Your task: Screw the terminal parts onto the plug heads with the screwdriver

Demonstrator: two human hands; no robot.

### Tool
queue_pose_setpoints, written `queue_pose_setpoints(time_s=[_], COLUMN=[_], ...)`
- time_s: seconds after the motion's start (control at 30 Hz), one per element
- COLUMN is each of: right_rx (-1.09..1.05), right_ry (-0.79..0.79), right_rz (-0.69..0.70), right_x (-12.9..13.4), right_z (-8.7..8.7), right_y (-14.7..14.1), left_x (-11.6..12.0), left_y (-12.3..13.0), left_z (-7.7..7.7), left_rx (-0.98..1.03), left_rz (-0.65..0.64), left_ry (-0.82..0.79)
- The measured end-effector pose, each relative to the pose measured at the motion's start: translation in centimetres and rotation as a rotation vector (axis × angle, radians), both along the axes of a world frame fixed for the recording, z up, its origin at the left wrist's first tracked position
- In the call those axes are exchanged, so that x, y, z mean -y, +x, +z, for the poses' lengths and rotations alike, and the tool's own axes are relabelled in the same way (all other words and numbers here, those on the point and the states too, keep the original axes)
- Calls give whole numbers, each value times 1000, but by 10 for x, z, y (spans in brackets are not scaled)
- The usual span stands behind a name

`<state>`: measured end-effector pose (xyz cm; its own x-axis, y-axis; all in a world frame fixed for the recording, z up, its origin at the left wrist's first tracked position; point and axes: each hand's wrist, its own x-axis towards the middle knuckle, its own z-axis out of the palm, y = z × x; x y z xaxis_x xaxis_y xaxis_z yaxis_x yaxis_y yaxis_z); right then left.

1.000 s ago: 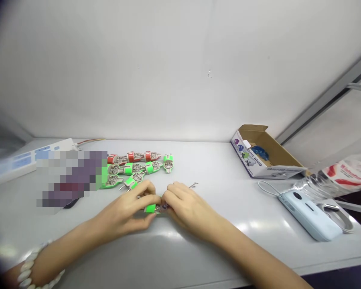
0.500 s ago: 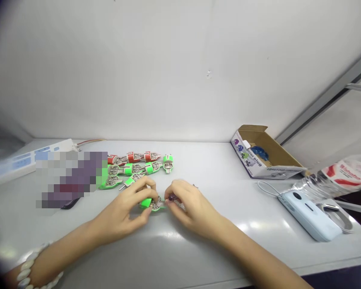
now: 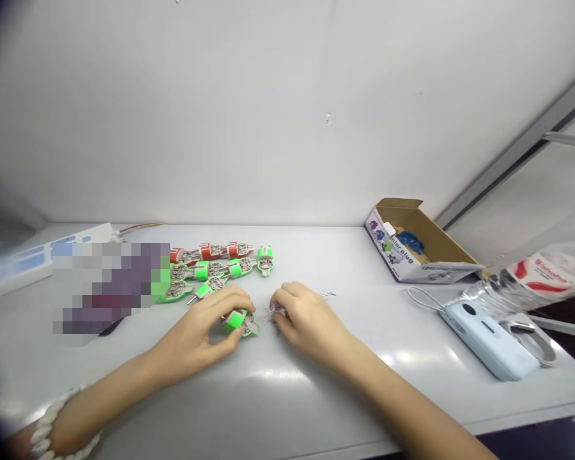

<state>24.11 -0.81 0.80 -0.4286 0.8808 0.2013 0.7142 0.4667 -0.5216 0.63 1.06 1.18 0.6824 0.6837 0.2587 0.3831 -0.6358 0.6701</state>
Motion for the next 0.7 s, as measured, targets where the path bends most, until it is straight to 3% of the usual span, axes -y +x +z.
queue_pose_setpoints(time_s=[0.13, 0.37, 0.5, 0.7], right_rx=[-69, -302, -468, -859], right_ry=[49, 192, 187, -4], right_rz=[16, 42, -38, -91], right_x=[2, 4, 4, 4], right_z=[8, 21, 23, 22], right_y=[3, 9, 12, 12], left_x=[-2, -2, -1, 0], left_y=[-2, -2, -3, -3], left_z=[-2, 2, 2, 1], left_rx=[27, -68, -88, -119], left_rz=[-1, -120, -97, -118], left_ry=[131, 492, 389, 277])
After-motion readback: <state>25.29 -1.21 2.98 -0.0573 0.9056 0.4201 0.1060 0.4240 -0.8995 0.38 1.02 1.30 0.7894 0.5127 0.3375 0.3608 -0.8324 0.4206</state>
